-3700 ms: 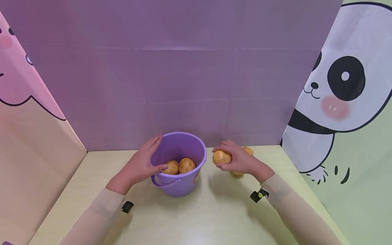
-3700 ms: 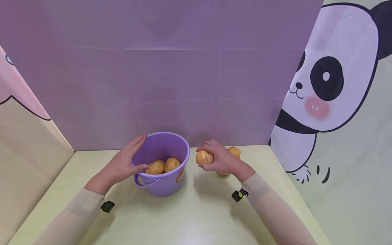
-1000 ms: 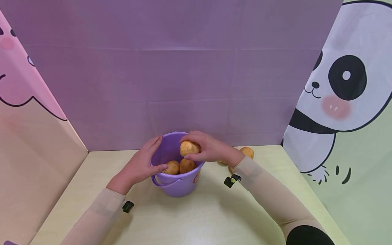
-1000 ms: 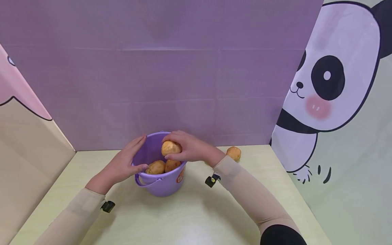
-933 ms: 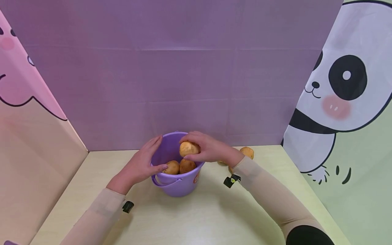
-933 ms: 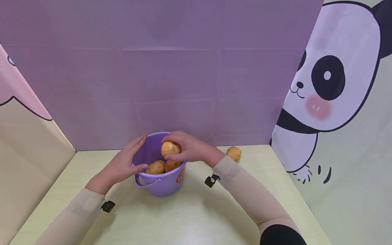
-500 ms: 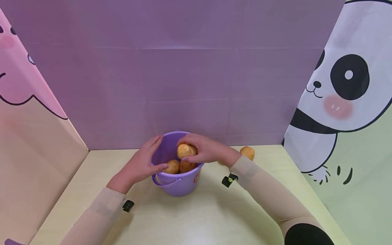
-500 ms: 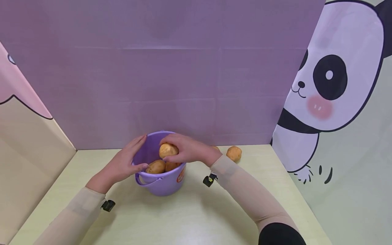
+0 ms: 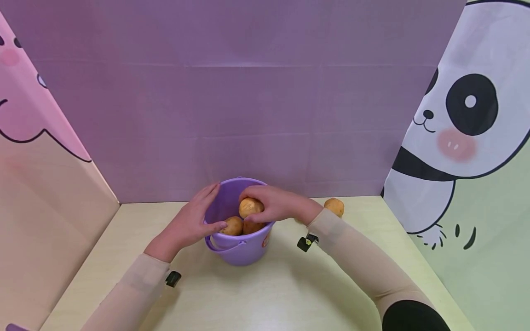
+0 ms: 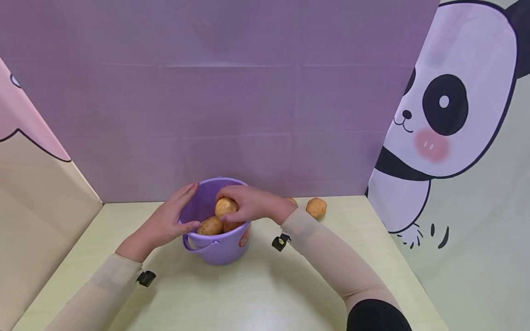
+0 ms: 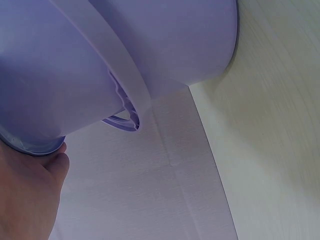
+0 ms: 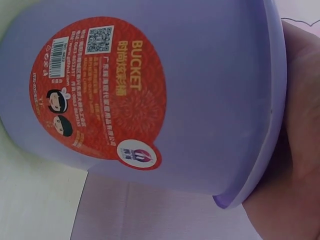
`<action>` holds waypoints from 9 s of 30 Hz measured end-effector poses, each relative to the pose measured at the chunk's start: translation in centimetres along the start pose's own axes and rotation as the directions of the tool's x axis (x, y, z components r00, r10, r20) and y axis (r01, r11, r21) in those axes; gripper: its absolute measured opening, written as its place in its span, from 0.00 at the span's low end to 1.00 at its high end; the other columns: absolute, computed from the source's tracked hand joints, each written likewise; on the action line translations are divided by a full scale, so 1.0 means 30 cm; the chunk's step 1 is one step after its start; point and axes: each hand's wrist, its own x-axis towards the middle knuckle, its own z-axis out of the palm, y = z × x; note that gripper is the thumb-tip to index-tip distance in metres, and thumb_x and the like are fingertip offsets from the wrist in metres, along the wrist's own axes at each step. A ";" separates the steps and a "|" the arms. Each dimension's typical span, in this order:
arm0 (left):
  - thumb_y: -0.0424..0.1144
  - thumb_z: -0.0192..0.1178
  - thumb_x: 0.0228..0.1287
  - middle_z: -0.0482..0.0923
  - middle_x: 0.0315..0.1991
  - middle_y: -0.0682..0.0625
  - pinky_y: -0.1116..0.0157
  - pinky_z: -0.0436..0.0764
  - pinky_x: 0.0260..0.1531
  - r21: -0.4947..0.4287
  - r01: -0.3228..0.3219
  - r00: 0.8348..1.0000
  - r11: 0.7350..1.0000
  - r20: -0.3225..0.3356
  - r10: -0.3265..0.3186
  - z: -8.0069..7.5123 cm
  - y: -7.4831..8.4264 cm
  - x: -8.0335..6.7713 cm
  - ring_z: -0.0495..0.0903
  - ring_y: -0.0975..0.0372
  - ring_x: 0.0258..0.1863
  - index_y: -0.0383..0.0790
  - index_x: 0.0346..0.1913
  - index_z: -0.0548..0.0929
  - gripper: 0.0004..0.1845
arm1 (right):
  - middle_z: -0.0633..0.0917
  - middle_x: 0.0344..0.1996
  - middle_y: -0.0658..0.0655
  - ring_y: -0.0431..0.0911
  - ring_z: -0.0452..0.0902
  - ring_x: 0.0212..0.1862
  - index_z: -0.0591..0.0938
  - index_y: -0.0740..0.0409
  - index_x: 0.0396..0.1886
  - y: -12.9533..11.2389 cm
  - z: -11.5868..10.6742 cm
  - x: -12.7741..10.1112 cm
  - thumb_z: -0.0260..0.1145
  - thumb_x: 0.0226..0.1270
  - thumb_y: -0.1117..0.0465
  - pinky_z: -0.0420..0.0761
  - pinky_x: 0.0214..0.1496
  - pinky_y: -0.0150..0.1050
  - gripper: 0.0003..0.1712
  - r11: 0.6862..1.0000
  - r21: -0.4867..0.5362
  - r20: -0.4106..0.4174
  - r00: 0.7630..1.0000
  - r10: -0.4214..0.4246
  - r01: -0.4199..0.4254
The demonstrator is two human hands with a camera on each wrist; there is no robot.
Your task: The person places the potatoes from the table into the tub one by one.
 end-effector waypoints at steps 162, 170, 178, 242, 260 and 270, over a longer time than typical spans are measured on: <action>0.57 0.73 0.69 0.52 0.89 0.35 0.33 0.61 0.80 -0.013 0.011 1.000 1.000 -0.008 -0.011 0.002 -0.001 -0.005 0.52 0.39 0.87 0.30 0.88 0.56 0.58 | 0.82 0.52 0.59 0.56 0.80 0.50 0.84 0.61 0.61 0.312 0.309 -0.577 0.87 0.61 0.56 0.86 0.53 0.57 0.32 0.792 -0.014 -0.490 0.695 0.527 -0.610; 0.62 0.72 0.70 0.53 0.89 0.36 0.33 0.62 0.80 -0.005 0.017 1.000 1.000 -0.006 -0.017 -0.003 -0.002 -0.007 0.52 0.38 0.87 0.29 0.88 0.56 0.58 | 0.84 0.51 0.59 0.54 0.82 0.47 0.86 0.63 0.59 0.332 0.313 -0.577 0.85 0.61 0.63 0.85 0.54 0.57 0.28 0.827 0.032 -0.508 0.703 0.497 -0.562; 0.61 0.71 0.70 0.52 0.89 0.36 0.34 0.61 0.80 -0.003 0.019 1.000 1.000 0.006 -0.019 -0.006 0.001 -0.003 0.52 0.38 0.87 0.29 0.88 0.56 0.58 | 0.84 0.48 0.57 0.51 0.82 0.45 0.87 0.58 0.57 0.433 0.348 -0.608 0.84 0.63 0.53 0.85 0.50 0.52 0.26 0.884 0.063 -0.560 0.717 0.416 -0.464; 0.62 0.71 0.70 0.52 0.89 0.36 0.34 0.61 0.81 -0.002 0.013 1.000 1.000 0.005 -0.013 0.003 -0.001 -0.005 0.51 0.39 0.88 0.29 0.88 0.56 0.58 | 0.87 0.60 0.57 0.53 0.82 0.56 0.86 0.54 0.67 0.185 0.044 -0.433 0.81 0.71 0.56 0.84 0.57 0.50 0.28 0.869 0.333 -0.479 0.729 0.489 -0.365; 0.62 0.71 0.69 0.53 0.89 0.36 0.33 0.61 0.80 -0.006 0.000 1.000 1.000 -0.008 0.000 0.005 -0.004 -0.002 0.52 0.39 0.87 0.28 0.88 0.56 0.59 | 0.87 0.60 0.53 0.51 0.84 0.57 0.86 0.52 0.69 0.158 -0.011 -0.355 0.82 0.71 0.55 0.86 0.58 0.51 0.29 0.900 0.307 -0.487 0.761 0.428 -0.310; 0.61 0.71 0.69 0.53 0.88 0.35 0.34 0.61 0.81 -0.009 -0.005 1.000 1.000 -0.008 0.005 0.006 -0.007 -0.002 0.52 0.38 0.87 0.29 0.88 0.56 0.58 | 0.86 0.64 0.49 0.49 0.84 0.59 0.85 0.47 0.71 0.134 -0.032 -0.292 0.81 0.72 0.52 0.86 0.60 0.51 0.29 0.912 0.312 -0.471 0.790 0.393 -0.268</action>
